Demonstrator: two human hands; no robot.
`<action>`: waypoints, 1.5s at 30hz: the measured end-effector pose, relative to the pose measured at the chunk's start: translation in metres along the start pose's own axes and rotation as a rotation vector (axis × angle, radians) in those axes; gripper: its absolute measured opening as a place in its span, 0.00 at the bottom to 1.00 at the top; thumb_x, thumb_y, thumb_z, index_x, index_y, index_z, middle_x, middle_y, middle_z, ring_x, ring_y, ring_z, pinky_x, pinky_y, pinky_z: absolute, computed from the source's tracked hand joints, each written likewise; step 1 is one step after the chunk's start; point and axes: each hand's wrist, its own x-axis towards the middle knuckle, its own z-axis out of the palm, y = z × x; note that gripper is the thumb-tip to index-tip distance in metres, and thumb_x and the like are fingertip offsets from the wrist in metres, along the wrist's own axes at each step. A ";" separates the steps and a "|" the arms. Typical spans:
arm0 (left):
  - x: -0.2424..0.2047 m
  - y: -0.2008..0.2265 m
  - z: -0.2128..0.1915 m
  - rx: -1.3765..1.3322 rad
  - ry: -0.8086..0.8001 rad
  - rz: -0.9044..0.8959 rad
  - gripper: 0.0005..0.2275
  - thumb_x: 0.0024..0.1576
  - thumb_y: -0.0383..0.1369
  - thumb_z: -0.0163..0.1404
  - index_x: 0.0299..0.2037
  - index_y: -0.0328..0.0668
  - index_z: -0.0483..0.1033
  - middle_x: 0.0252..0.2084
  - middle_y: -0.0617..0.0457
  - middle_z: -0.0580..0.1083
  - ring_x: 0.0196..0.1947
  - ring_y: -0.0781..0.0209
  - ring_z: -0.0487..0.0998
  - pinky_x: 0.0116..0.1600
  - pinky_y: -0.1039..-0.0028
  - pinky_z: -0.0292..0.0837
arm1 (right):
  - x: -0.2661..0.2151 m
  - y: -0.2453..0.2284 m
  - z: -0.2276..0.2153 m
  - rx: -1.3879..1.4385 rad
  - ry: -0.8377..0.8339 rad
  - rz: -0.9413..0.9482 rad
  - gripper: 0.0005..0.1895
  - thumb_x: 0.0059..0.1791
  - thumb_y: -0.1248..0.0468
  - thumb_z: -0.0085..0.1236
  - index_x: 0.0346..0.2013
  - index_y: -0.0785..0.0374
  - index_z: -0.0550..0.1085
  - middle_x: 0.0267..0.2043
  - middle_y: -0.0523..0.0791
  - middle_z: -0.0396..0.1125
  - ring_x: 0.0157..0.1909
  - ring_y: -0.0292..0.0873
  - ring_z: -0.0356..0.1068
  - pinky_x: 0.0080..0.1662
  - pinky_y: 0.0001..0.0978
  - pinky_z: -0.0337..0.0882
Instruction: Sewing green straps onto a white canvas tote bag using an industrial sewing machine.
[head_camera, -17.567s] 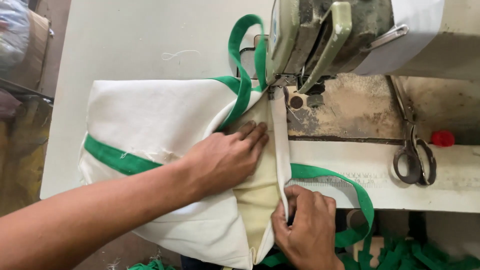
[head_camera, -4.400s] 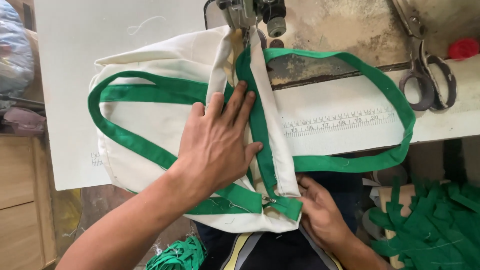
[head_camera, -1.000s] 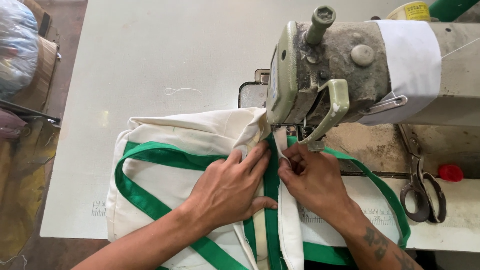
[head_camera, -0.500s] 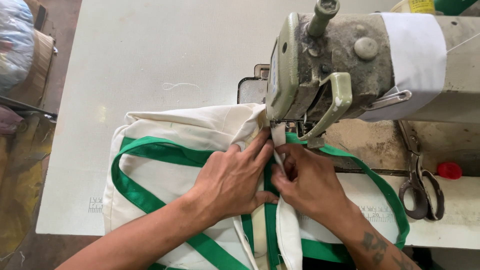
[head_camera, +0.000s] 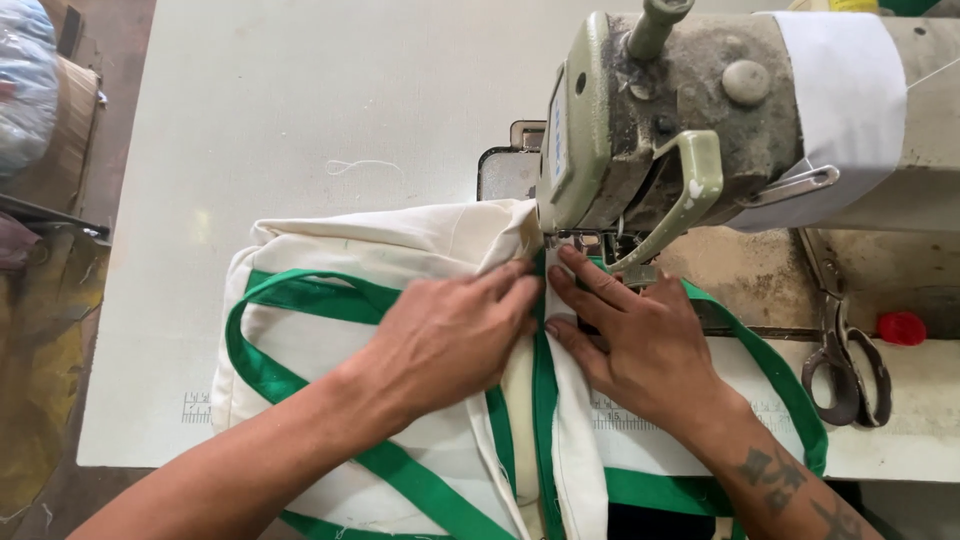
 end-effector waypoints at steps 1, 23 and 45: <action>0.002 -0.007 -0.003 0.175 0.243 0.054 0.13 0.67 0.33 0.50 0.58 0.37 0.72 0.56 0.43 0.71 0.40 0.45 0.79 0.35 0.56 0.80 | 0.001 -0.001 -0.001 -0.040 0.007 -0.016 0.26 0.55 0.44 0.60 0.66 0.47 0.79 0.75 0.38 0.69 0.26 0.51 0.74 0.43 0.53 0.68; 0.088 -0.028 -0.080 -0.578 -0.409 -0.738 0.13 0.51 0.40 0.69 0.38 0.39 0.87 0.42 0.49 0.81 0.42 0.56 0.74 0.46 0.67 0.65 | -0.012 -0.002 0.015 -0.029 0.055 0.050 0.32 0.55 0.41 0.58 0.75 0.37 0.69 0.56 0.35 0.79 0.54 0.61 0.65 0.50 0.57 0.61; 0.012 -0.008 0.018 0.697 0.081 0.037 0.36 0.68 0.59 0.38 0.75 0.37 0.66 0.76 0.38 0.68 0.61 0.51 0.78 0.49 0.68 0.78 | -0.008 -0.010 0.003 -0.222 0.077 0.007 0.30 0.53 0.39 0.56 0.70 0.39 0.75 0.79 0.28 0.64 0.49 0.63 0.74 0.56 0.55 0.57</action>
